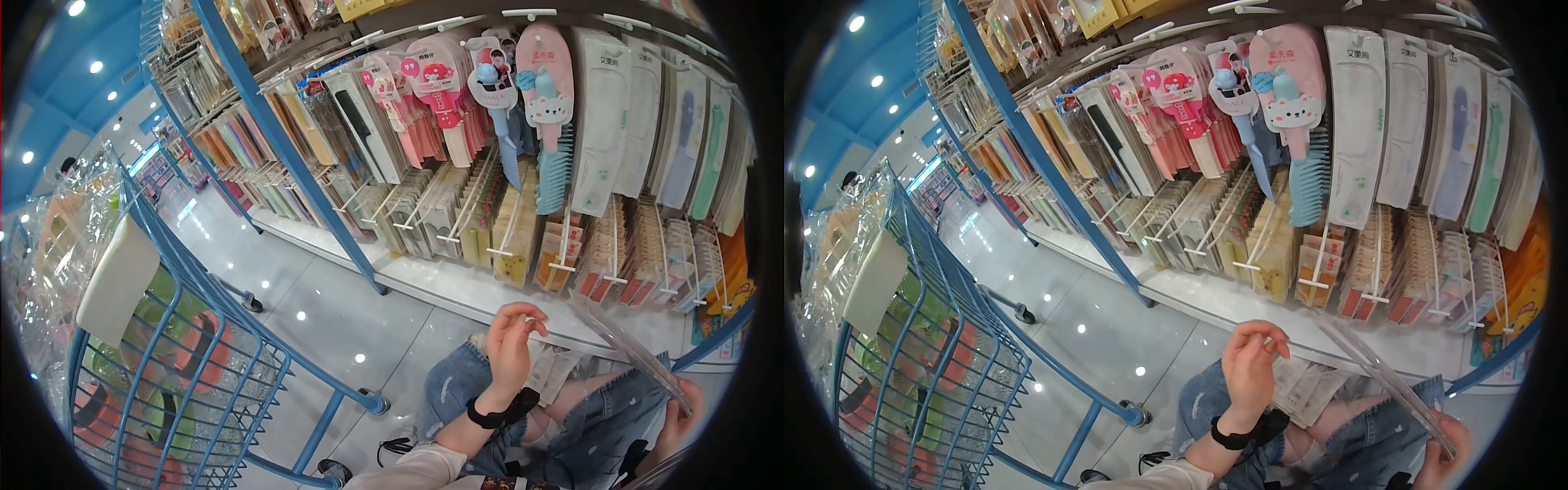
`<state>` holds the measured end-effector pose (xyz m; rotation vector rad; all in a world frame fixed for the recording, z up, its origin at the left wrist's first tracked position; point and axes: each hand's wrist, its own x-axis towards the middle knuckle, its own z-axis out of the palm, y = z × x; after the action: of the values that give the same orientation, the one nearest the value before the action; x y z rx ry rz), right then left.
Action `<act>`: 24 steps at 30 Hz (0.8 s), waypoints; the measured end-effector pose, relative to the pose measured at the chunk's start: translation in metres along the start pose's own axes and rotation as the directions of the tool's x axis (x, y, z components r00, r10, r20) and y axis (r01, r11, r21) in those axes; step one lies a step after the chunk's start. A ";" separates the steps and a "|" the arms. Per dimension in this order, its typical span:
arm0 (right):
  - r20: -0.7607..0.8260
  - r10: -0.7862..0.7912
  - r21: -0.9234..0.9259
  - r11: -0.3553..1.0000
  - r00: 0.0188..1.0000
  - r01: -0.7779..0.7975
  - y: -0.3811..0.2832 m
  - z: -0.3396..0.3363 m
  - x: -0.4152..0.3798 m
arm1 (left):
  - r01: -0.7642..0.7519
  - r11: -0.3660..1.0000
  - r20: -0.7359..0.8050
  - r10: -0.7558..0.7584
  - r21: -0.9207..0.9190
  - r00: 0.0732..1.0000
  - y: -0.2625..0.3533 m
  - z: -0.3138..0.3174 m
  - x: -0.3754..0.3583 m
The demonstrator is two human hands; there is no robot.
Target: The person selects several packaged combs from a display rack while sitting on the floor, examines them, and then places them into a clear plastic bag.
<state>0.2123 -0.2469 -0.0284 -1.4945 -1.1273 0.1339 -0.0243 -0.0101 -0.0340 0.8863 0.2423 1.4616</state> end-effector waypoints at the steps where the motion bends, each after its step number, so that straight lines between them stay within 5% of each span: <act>1: -0.037 -0.004 0.037 0.999 0.999 0.006 0.006 0.003 -0.003 | -0.105 0.993 -0.073 0.108 0.050 0.991 0.003 0.008 -0.001; 2: -0.073 -0.007 0.077 0.997 0.997 0.013 0.012 0.010 -0.007 | -0.112 0.982 -0.034 0.118 0.150 0.992 0.005 0.011 0.001; 5: -0.322 -0.300 -0.044 0.952 0.898 0.302 0.041 0.050 -0.025 | 0.025 0.999 -0.039 -0.023 0.035 0.999 0.010 0.028 -0.006; 6: -0.232 -0.392 -0.051 0.919 0.890 0.391 0.024 0.063 -0.025 | 0.169 0.984 0.100 -0.162 -0.061 0.982 0.013 0.030 -0.011; 9: 0.085 -0.647 0.087 0.763 0.758 0.641 -0.019 0.097 -0.015 | 0.354 0.923 0.474 -0.247 -0.151 0.845 0.009 0.040 -0.029; 10: 0.130 -0.646 0.085 0.763 0.752 0.641 -0.026 0.106 -0.013 | 0.517 0.805 0.577 -0.284 -0.289 0.765 -0.002 0.038 -0.029; 16: 0.385 -0.530 -0.136 0.777 0.756 0.614 -0.045 0.124 0.000 | 0.524 0.766 0.311 -0.429 -0.371 0.848 0.014 0.037 -0.020; 19: 0.548 -0.512 -0.169 0.707 0.662 0.687 -0.041 0.129 0.003 | 0.519 0.791 0.340 -0.415 -0.322 0.844 0.013 0.028 -0.017; 24: 0.710 -0.374 -0.016 0.839 0.597 0.544 -0.043 0.128 0.004 | 0.433 0.870 0.214 -0.388 -0.234 0.896 0.026 0.028 -0.014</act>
<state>0.1082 -0.1615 -0.0294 -1.3129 -2.1895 0.2059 -0.0282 -0.0369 -0.0029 0.6676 0.0934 0.9876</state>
